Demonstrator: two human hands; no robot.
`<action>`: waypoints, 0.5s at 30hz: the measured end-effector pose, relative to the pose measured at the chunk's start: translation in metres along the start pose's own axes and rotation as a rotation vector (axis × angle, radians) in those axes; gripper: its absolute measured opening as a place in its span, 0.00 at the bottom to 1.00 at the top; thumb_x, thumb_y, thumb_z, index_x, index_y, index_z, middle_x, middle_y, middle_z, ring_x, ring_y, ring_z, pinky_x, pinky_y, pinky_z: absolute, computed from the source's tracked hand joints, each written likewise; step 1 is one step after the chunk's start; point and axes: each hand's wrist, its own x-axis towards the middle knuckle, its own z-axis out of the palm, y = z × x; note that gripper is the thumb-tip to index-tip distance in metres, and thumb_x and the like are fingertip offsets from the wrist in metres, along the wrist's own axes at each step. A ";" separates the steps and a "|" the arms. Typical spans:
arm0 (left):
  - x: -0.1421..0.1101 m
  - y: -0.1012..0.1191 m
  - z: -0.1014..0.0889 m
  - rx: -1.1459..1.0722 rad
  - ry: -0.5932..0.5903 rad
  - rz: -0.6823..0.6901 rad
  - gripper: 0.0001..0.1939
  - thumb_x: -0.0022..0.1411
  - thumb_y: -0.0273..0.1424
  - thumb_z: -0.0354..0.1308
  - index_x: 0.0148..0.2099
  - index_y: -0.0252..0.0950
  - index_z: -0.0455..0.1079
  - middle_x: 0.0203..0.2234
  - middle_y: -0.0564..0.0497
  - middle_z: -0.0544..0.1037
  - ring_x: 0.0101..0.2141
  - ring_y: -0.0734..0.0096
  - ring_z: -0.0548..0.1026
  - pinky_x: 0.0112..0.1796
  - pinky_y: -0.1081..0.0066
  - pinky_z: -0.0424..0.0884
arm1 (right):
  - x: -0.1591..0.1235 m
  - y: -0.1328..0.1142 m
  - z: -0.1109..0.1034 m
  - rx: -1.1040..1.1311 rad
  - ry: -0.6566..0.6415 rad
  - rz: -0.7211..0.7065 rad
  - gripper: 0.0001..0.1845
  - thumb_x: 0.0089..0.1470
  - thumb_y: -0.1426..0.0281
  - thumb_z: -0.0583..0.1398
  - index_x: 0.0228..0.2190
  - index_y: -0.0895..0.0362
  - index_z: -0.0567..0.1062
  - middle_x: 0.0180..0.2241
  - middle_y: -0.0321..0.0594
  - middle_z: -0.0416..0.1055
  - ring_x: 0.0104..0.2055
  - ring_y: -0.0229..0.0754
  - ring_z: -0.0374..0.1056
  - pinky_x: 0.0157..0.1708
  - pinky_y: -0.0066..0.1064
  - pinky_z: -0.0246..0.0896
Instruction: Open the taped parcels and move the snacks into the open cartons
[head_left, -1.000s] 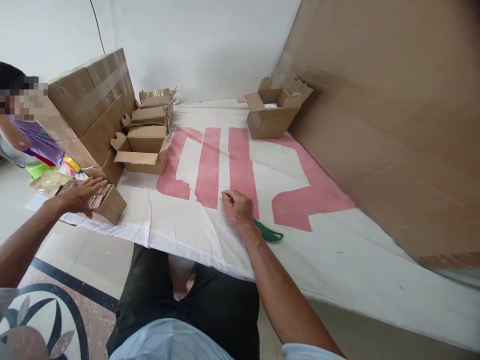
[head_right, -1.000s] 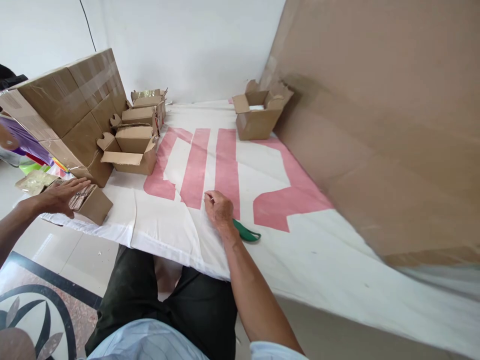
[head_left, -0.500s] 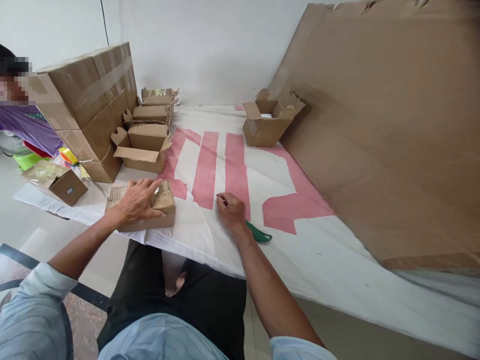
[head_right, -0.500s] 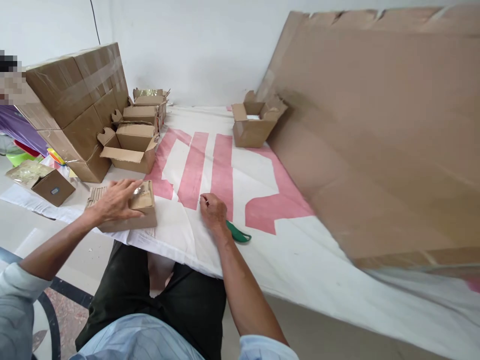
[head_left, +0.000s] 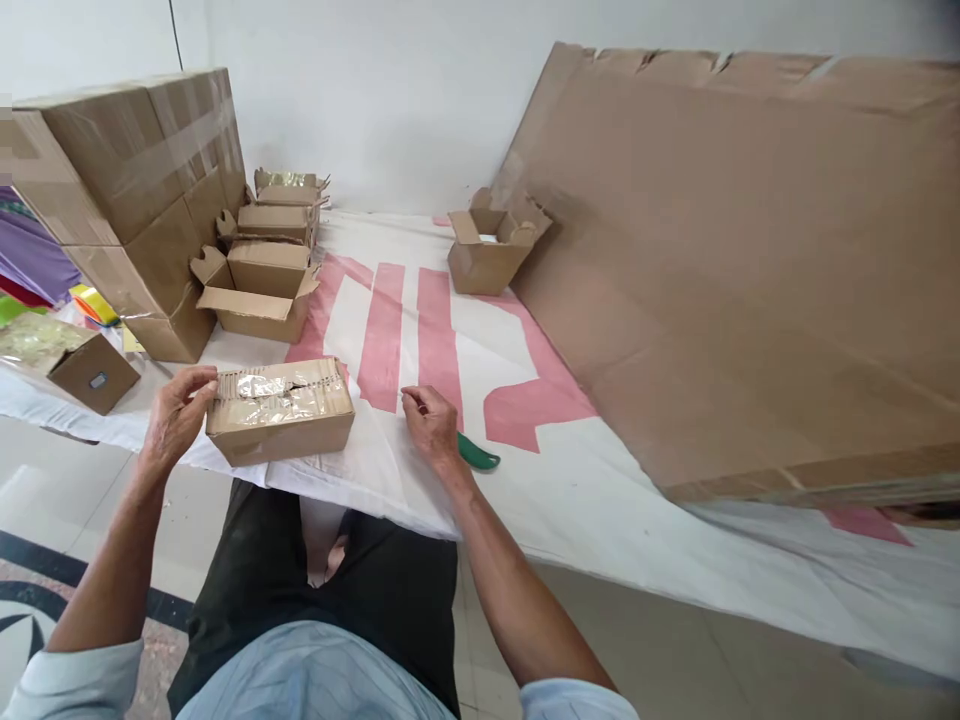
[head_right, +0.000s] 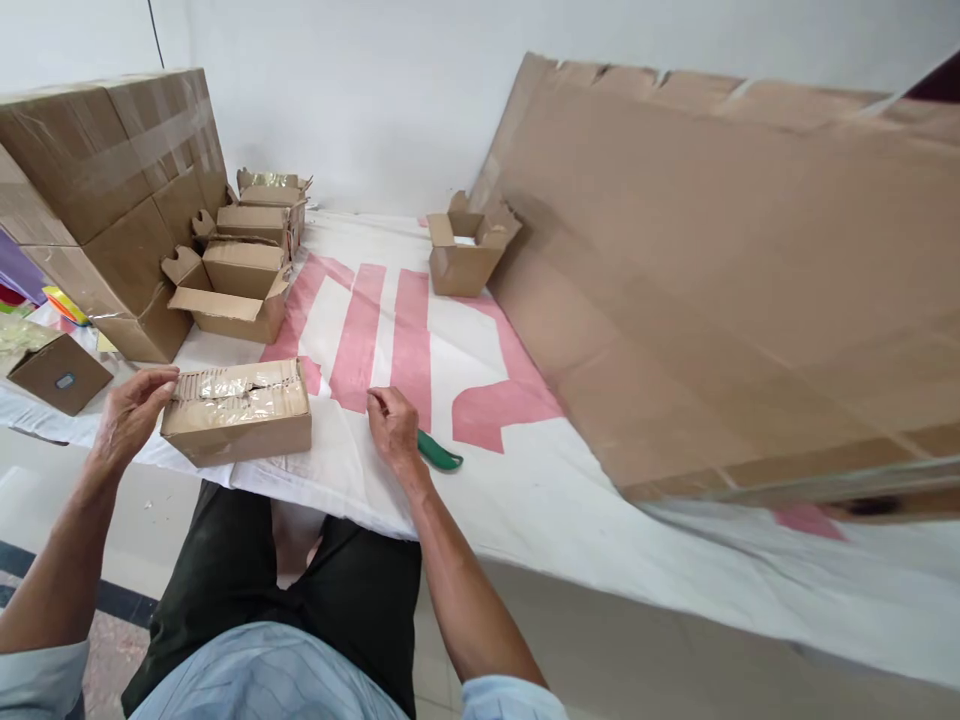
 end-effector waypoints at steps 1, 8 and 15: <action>-0.004 -0.004 0.002 -0.055 0.001 -0.014 0.23 0.66 0.52 0.67 0.49 0.39 0.83 0.58 0.41 0.86 0.59 0.46 0.83 0.62 0.52 0.80 | -0.005 -0.004 0.000 0.016 -0.008 -0.007 0.17 0.66 0.58 0.59 0.40 0.53 0.84 0.39 0.48 0.85 0.41 0.53 0.78 0.42 0.43 0.75; -0.019 -0.014 0.021 -0.375 0.101 -0.155 0.30 0.59 0.53 0.74 0.55 0.38 0.81 0.55 0.39 0.89 0.58 0.45 0.85 0.61 0.50 0.82 | -0.025 -0.048 0.005 0.153 -0.198 -0.009 0.19 0.69 0.53 0.62 0.48 0.52 0.85 0.46 0.49 0.86 0.47 0.54 0.81 0.44 0.43 0.79; -0.029 -0.014 0.016 -0.425 0.115 -0.213 0.27 0.54 0.52 0.78 0.47 0.39 0.83 0.61 0.39 0.87 0.61 0.40 0.84 0.62 0.47 0.82 | -0.037 -0.075 0.010 0.277 -0.357 -0.019 0.21 0.69 0.55 0.63 0.57 0.52 0.82 0.55 0.50 0.85 0.53 0.54 0.82 0.50 0.46 0.81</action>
